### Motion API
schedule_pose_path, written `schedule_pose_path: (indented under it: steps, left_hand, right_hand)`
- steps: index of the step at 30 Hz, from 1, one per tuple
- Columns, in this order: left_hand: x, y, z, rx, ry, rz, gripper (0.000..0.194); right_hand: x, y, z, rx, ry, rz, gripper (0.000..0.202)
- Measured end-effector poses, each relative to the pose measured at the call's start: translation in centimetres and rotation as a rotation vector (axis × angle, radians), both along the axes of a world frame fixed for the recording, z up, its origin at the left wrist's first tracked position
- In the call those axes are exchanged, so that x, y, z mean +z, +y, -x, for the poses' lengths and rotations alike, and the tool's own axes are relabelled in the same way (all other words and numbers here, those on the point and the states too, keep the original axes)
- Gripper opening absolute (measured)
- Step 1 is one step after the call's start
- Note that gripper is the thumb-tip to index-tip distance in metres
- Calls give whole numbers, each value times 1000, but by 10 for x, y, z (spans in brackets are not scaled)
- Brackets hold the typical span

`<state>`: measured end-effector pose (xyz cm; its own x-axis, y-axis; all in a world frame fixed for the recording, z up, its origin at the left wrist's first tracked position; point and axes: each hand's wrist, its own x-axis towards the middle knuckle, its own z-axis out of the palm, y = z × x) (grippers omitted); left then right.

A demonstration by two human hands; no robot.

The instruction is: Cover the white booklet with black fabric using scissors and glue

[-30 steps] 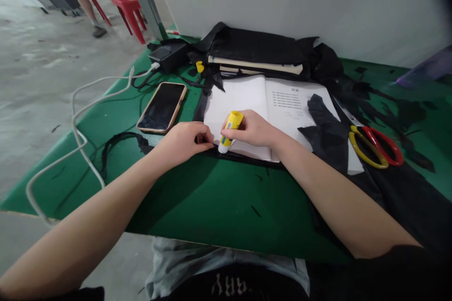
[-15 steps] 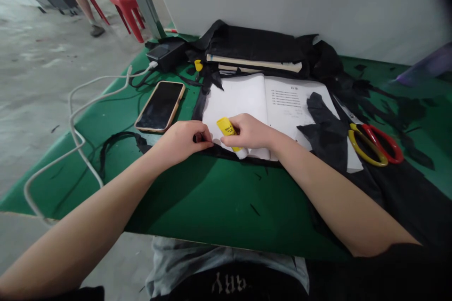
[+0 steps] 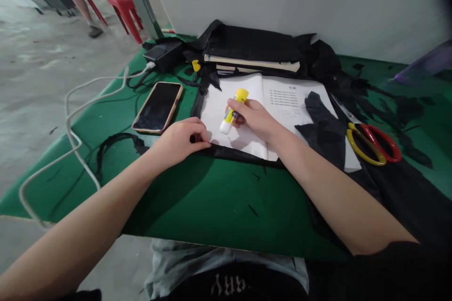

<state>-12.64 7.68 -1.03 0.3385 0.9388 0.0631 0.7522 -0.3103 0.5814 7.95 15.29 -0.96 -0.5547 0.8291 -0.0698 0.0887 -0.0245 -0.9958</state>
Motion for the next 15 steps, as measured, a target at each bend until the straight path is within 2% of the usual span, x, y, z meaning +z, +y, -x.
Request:
schedule_pose_path:
  steps: [9, 15]
  left_hand:
    - [-1, 1, -1, 7, -27, 0, 12]
    - [-1, 1, -1, 7, -14, 15, 11]
  right_hand:
    - [0, -3, -2, 289, -210, -209, 31]
    - [1, -7, -1, 360, -279, -260, 27]
